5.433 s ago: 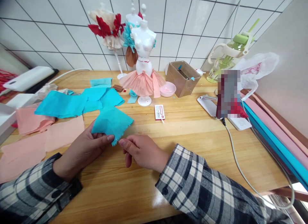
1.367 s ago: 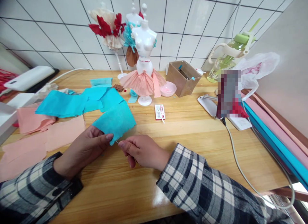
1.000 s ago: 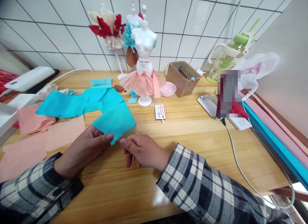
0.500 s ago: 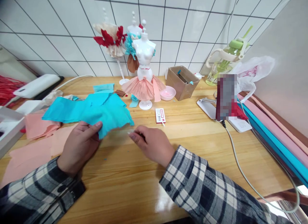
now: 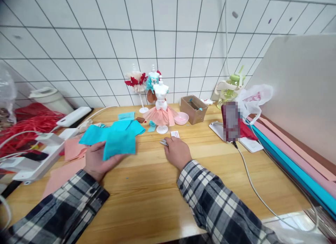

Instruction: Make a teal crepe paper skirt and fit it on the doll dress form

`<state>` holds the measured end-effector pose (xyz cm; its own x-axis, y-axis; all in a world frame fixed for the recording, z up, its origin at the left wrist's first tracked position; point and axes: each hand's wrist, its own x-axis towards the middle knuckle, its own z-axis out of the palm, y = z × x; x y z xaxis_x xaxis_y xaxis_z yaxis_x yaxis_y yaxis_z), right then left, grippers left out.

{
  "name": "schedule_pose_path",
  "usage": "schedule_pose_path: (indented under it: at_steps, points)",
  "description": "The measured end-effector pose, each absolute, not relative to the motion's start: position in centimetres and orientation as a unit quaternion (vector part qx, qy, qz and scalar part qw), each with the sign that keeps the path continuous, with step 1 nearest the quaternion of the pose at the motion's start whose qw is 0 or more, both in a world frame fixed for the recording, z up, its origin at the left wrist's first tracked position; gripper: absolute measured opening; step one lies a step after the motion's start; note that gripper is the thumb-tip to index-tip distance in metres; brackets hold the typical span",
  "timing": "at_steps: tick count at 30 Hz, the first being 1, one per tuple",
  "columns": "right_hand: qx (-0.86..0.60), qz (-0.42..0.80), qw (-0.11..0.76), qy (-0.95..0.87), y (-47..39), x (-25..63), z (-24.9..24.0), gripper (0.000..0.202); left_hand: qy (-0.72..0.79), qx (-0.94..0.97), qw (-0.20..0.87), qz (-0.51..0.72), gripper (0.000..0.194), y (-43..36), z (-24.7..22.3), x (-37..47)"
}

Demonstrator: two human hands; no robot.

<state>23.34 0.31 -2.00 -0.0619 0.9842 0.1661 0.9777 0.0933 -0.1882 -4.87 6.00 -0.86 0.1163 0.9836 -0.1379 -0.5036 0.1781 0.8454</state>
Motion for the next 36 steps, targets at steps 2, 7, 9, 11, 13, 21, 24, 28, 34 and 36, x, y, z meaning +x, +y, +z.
schedule_pose_path:
  at_steps: [2, 7, 9, 11, 13, 21, 24, 28, 34, 36]
  points:
    - [-0.670, 0.006, 0.129, -0.731, 0.4, 23.2, -2.3, 0.031, 0.366, 0.315, 0.721, 0.497, 0.019, 5.8, -0.5, -5.5]
    - [-0.645, -0.017, 0.134, -0.752, 0.2, 22.8, -2.2, 0.027, 0.367, 0.352, 0.770, 0.384, 0.017, 5.7, -0.7, -4.3]
    - [-0.642, -0.030, 0.139, -0.754, 0.0, 22.6, -2.0, 0.025, 0.363, 0.373, 0.755, 0.400, 0.013, 5.6, -1.1, -3.5]
    - [-0.642, -0.039, 0.144, -0.752, -0.2, 22.4, -1.7, 0.026, 0.358, 0.391, 0.743, 0.408, 0.015, 5.2, -1.3, -3.0]
    - [-0.642, -0.047, 0.161, -0.748, -0.5, 22.2, -1.4, 0.030, 0.359, 0.404, 0.733, 0.413, 0.017, 4.8, -1.3, -2.8]
    - [-0.464, 0.045, 0.320, -0.825, -1.7, 19.9, -1.3, 0.038, 0.374, 0.411, 0.709, 0.434, 0.028, 4.4, -1.1, -2.5]
    - [-0.415, 0.147, 0.392, -0.808, -1.7, 19.3, -2.0, 0.056, 0.375, 0.408, 0.716, 0.424, 0.028, 4.5, -0.9, -2.3]
    - [-0.417, 0.380, 0.437, -0.701, -1.7, 19.0, -2.5, 0.088, 0.368, 0.409, 0.751, 0.366, 0.027, 4.1, -0.4, -1.9]
    - [-0.371, 0.531, 0.393, -0.652, -2.5, 19.7, -1.9, 0.065, 0.394, 0.416, 0.728, 0.377, 0.025, 4.1, -0.6, -2.5]
    - [-0.364, 0.562, 0.393, -0.630, -2.5, 19.9, -1.8, 0.060, 0.418, 0.443, 0.684, 0.401, 0.027, 4.4, -1.0, -2.8]
